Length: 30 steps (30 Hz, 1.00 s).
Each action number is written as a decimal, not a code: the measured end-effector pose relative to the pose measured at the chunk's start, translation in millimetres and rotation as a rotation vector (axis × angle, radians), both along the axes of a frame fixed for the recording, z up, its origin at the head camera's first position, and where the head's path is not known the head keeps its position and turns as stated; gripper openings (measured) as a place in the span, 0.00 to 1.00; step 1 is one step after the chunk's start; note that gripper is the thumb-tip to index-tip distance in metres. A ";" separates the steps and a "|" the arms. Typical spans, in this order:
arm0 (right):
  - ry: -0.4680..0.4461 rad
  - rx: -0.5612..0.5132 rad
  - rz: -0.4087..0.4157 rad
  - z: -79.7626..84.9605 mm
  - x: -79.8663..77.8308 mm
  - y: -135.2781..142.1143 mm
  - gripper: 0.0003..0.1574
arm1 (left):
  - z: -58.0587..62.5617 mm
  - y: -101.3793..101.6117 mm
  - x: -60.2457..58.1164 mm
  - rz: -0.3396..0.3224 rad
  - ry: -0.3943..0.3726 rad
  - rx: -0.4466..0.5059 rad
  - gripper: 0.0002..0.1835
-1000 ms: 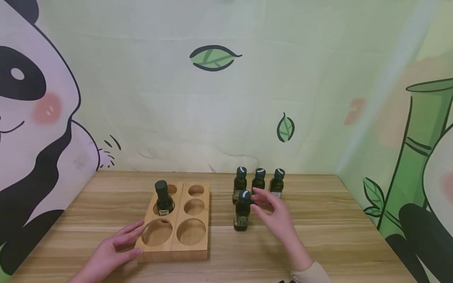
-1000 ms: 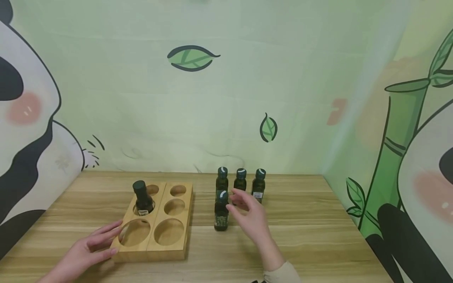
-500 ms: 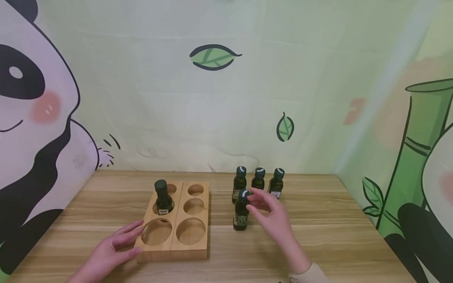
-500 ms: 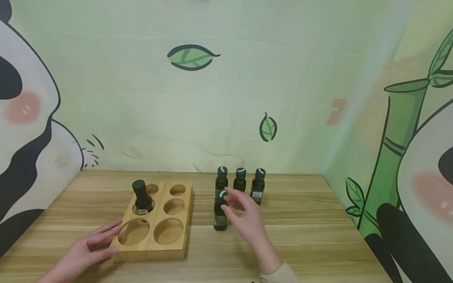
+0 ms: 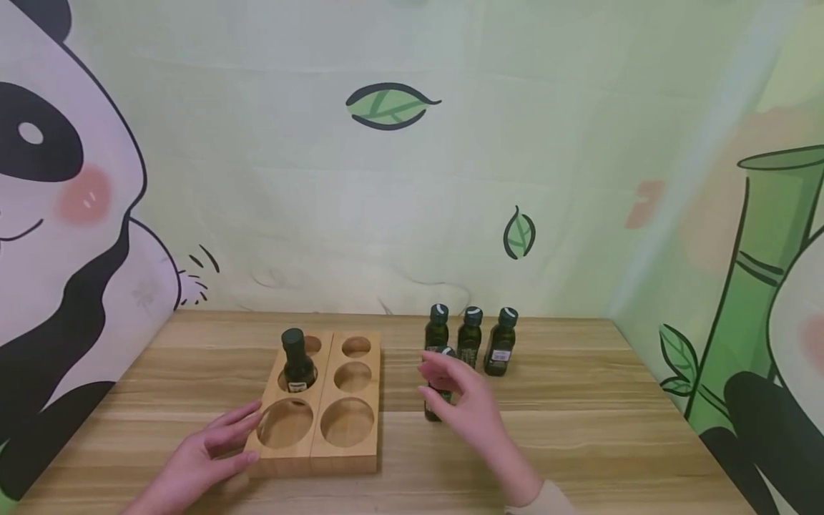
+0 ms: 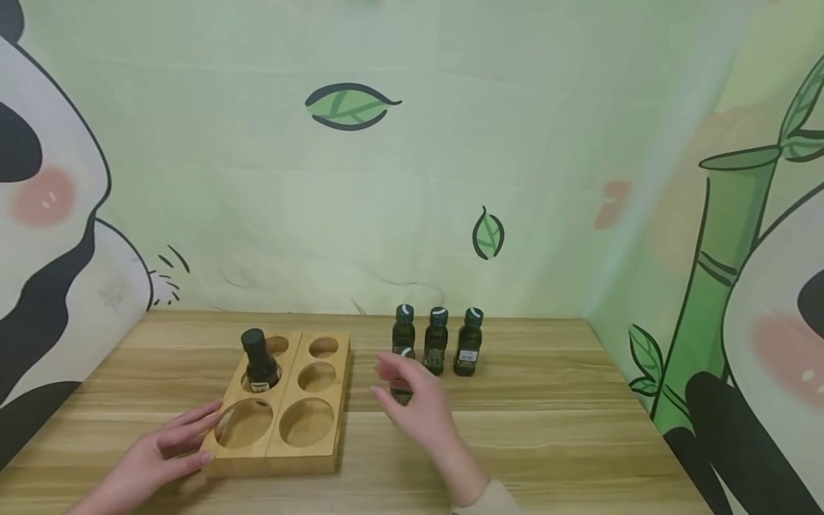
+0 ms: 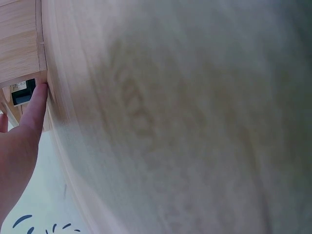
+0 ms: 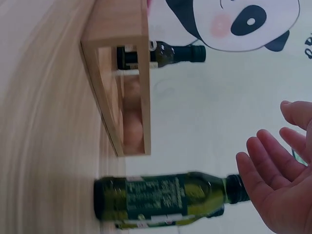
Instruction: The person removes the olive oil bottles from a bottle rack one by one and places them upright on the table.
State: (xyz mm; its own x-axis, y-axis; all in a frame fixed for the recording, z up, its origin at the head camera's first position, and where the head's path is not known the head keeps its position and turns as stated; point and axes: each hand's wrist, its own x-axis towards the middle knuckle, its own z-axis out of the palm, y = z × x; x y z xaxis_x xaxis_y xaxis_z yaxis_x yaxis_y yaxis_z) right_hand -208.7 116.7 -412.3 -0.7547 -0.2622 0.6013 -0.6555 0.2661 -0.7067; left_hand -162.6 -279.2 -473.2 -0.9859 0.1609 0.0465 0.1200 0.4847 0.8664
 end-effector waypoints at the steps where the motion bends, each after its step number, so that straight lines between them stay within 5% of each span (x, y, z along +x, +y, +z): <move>1: -0.004 0.008 0.006 -1.2 -0.3 -2.5 0.29 | -0.1 0.0 0.1 -0.001 -0.002 0.000 0.33; 14: -0.167 0.063 0.071 -11.4 -5.8 -39.6 0.31 | 0.5 -0.9 -0.6 -0.005 -0.025 -0.001 0.33; 30: -0.143 0.115 0.117 -15.5 -19.3 -85.2 0.34 | 0.4 -1.2 -1.2 -0.024 0.001 -0.002 0.32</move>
